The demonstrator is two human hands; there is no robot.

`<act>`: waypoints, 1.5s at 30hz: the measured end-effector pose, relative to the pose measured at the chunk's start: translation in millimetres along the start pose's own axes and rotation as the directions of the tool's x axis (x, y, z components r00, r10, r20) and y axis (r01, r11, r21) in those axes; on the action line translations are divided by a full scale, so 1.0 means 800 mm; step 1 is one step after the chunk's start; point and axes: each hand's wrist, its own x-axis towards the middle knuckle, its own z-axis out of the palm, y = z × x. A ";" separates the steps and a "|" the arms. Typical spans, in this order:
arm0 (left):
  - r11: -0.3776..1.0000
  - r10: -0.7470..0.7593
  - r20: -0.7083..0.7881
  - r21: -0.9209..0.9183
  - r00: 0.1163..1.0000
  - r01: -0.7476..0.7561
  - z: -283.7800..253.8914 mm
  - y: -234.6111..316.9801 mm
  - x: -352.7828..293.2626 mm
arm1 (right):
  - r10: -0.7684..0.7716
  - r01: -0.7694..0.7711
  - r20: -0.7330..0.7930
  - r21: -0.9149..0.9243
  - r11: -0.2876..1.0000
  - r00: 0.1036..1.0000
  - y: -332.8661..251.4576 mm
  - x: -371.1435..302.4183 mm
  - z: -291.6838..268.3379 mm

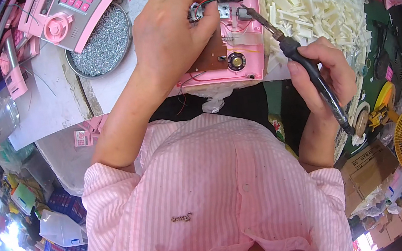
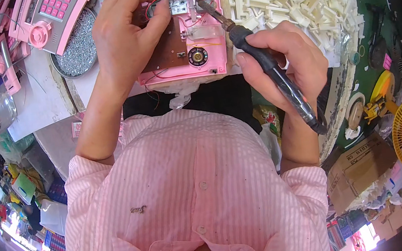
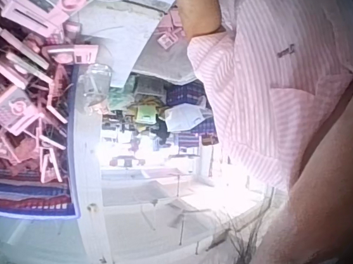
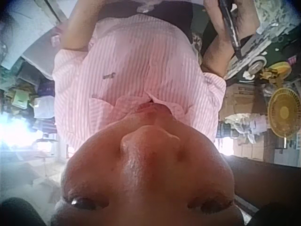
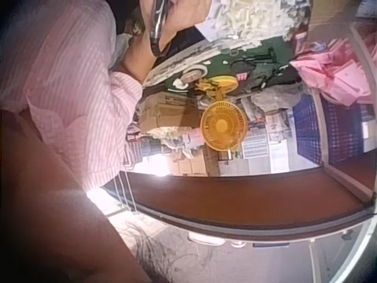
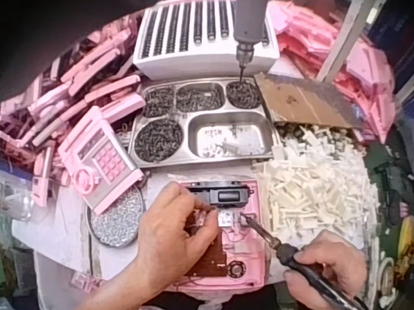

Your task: Soldering wires to a small electronic component and assembling it into a plastic toy cash register body.

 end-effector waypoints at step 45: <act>0.937 0.315 0.610 -0.080 0.727 -0.340 0.002 0.025 -0.017 | 0.250 -0.263 0.083 0.225 0.938 0.965 -0.017 -0.067 -0.040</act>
